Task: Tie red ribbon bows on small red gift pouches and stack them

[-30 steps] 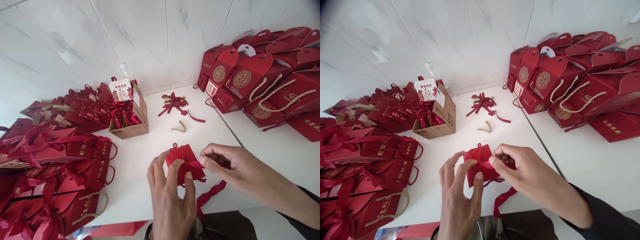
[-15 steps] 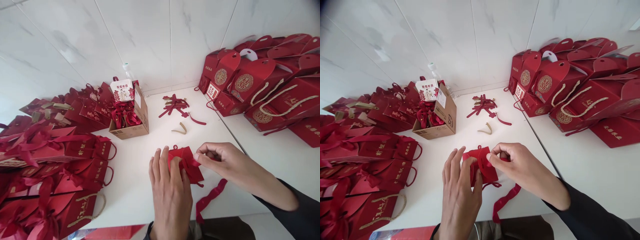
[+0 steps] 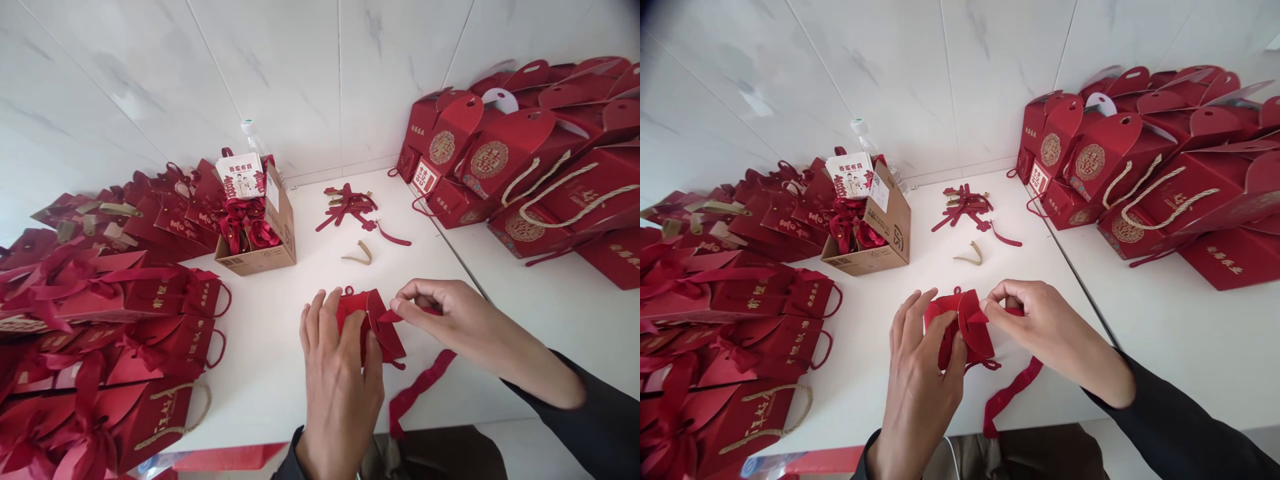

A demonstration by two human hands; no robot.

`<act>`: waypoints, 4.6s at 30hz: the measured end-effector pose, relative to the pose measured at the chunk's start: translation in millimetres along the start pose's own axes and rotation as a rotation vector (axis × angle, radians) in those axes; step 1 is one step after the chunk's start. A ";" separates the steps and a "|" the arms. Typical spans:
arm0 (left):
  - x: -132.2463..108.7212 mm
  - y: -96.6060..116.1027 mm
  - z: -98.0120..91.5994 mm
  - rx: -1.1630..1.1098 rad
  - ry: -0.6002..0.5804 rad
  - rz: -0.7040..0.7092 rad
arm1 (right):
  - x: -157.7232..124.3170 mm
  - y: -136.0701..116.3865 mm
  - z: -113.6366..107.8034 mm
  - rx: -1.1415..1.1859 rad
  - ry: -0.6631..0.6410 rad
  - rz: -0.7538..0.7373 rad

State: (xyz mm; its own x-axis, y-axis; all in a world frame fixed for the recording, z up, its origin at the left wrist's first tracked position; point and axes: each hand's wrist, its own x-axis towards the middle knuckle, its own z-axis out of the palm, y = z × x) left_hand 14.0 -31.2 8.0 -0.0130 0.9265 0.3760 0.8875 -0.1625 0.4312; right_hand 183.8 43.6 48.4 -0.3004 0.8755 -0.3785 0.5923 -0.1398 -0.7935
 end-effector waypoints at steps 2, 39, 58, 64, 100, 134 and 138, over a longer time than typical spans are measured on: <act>0.1 1.4 0.0 -0.034 -0.009 -0.014 | 0.1 1.3 1.7 0.002 -0.013 0.001; 3.6 -1.0 -1.0 -0.295 0.031 -0.106 | -1.5 -1.3 16.2 0.017 -0.003 -0.097; -23.7 -8.3 -10.1 -0.508 0.054 -0.451 | 3.4 -4.4 33.3 -0.285 0.096 -0.540; -27.4 -10.1 -11.5 -0.567 0.065 -0.499 | 7.5 -9.4 37.8 -0.301 0.001 -0.560; -21.6 -7.7 -15.9 -0.682 0.028 -0.511 | 18.7 -16.5 38.4 -0.223 -0.060 -0.532; -18.1 -43.4 -25.7 -1.632 0.330 -1.135 | -24.2 48.6 28.4 0.052 0.092 -0.026; -16.9 -47.9 -26.1 -1.681 0.386 -1.273 | -24.2 47.6 26.4 0.054 0.041 -0.082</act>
State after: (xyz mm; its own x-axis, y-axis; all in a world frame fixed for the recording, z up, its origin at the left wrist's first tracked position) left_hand -40.2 -48.0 2.4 -0.3807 0.6851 -0.6210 -0.8196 0.0610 0.5697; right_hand 199.5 3.5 7.2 -0.3146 0.9030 -0.2927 0.5255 -0.0911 -0.8459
